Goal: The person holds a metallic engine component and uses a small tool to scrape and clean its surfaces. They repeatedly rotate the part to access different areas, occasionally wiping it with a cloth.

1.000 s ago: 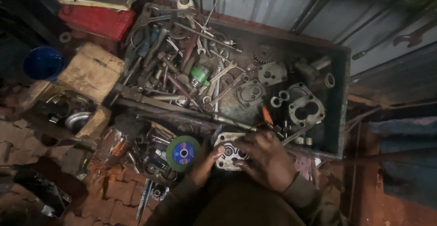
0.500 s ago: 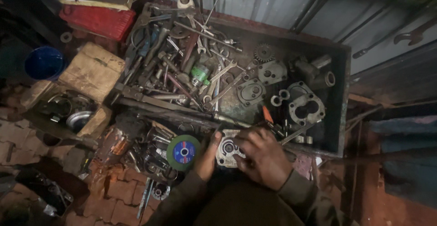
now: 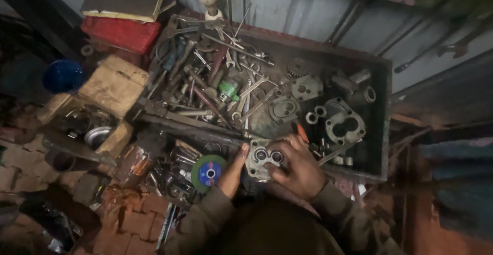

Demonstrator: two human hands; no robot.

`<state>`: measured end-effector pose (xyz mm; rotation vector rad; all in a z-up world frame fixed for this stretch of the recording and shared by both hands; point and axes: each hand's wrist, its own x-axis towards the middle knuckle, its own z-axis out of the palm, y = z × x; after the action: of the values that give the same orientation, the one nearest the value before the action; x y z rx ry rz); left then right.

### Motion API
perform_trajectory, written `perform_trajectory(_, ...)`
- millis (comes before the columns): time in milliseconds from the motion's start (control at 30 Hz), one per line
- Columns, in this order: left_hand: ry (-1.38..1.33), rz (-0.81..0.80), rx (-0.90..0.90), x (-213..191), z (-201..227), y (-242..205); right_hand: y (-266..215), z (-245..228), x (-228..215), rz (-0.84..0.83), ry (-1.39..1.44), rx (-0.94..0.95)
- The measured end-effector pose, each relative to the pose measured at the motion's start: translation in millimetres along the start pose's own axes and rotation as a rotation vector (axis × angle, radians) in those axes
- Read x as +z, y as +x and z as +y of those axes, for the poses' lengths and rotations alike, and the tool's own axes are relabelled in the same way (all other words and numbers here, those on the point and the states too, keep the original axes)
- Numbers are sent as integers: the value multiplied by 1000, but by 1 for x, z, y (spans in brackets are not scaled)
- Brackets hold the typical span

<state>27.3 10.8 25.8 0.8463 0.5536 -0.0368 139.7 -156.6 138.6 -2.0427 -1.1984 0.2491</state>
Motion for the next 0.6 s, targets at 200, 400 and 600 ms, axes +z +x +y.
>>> perform_trajectory(200,229,112,78,9,16,-10,-29,51,37,8,357,284)
perform_trajectory(400,76,298,-203,5,24,11,-23,108,33,188,839,549)
perform_trajectory(600,18,121,-91,-19,-4,60,-1,132,20,201,791,811)
